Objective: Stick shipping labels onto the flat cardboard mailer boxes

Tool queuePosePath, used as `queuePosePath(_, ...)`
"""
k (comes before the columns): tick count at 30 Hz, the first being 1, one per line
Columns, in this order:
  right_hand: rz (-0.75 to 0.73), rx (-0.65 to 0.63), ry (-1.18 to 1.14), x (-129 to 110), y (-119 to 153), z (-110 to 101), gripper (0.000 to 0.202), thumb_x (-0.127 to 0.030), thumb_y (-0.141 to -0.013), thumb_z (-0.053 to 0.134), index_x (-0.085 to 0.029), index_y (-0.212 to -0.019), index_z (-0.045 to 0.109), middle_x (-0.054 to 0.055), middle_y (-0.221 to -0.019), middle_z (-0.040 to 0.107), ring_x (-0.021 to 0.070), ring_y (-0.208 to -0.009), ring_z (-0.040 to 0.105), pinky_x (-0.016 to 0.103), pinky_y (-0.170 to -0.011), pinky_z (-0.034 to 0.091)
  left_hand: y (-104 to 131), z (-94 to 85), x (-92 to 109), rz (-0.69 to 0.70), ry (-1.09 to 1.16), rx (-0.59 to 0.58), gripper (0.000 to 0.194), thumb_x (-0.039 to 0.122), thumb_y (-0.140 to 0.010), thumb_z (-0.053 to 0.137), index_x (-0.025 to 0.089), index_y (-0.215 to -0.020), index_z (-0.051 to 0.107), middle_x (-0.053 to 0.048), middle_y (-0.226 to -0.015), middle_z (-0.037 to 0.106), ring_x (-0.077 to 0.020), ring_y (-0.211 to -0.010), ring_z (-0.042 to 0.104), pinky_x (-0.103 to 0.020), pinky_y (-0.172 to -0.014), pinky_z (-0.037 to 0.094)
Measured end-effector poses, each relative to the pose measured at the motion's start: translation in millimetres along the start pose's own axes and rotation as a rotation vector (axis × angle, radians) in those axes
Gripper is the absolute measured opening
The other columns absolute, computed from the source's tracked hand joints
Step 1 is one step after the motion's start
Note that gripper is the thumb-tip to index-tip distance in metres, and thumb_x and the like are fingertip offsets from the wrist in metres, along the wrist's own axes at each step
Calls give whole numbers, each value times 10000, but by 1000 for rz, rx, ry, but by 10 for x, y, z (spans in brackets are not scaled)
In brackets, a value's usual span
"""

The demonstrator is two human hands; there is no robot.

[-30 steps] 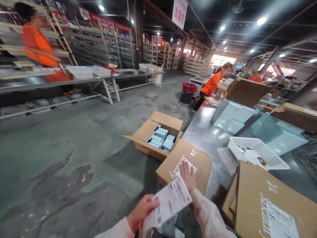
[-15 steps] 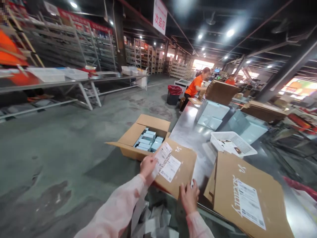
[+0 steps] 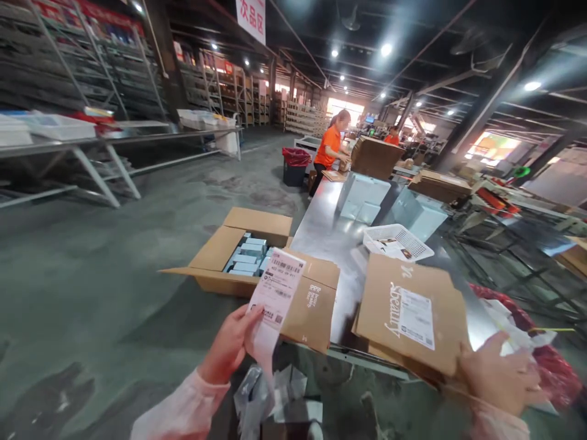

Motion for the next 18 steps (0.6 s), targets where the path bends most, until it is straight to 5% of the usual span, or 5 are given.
queuePosePath(2,23,-116,-171,-383,334,198,730,-630,-699,537,-55,-1148,575,276,-1009,633,376,-886,618,519,-714,504,93,32,-192,-11,-10,-49,404,418,-532,825,131,-791,707,-49,-704,722,-186,-641,659,-274,-643,524)
queuePosePath(5,-37,-817,-814,-1170,1145,735,797,-667,-561,683,-149,-1158,578,184,-1100,647,309,-909,631,437,-730,537,204,64,-439,23,-156,-170,402,485,-638,753,116,-791,717,-67,-732,721,-183,-667,646,-268,-657,499)
queuePosePath(6,11,-924,-964,-1375,1403,893,774,-657,-557,703,-161,-1139,583,164,-1095,661,298,-939,634,428,-785,530,226,59,-483,37,-231,-228,406,492,-662,736,110,-799,721,-75,-749,722,-186,-689,643,-268,-674,494)
queuePosePath(11,174,-1071,-1039,-1716,2018,1318,523,-577,-652,699,-129,-917,657,144,-909,724,272,-809,671,411,-755,534,147,-102,-455,74,-362,-257,518,503,-606,773,99,-922,701,-103,-879,717,-212,-791,636,-292,-744,486)
queuePosePath(18,-5,-1128,-897,-1820,1603,1495,494,-574,-591,733,-141,-828,723,110,-828,739,270,-769,670,374,-709,532,-102,-280,-647,51,-443,-90,578,626,-565,722,63,-689,673,-54,-586,621,-123,-514,501,-239,-501,363)
Point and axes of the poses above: each hand's wrist, its own y-axis away from the middle knuckle, its own z-axis out of the palm, x = y × z, the point moved 1 cm from there along -y, towards the middle knuckle
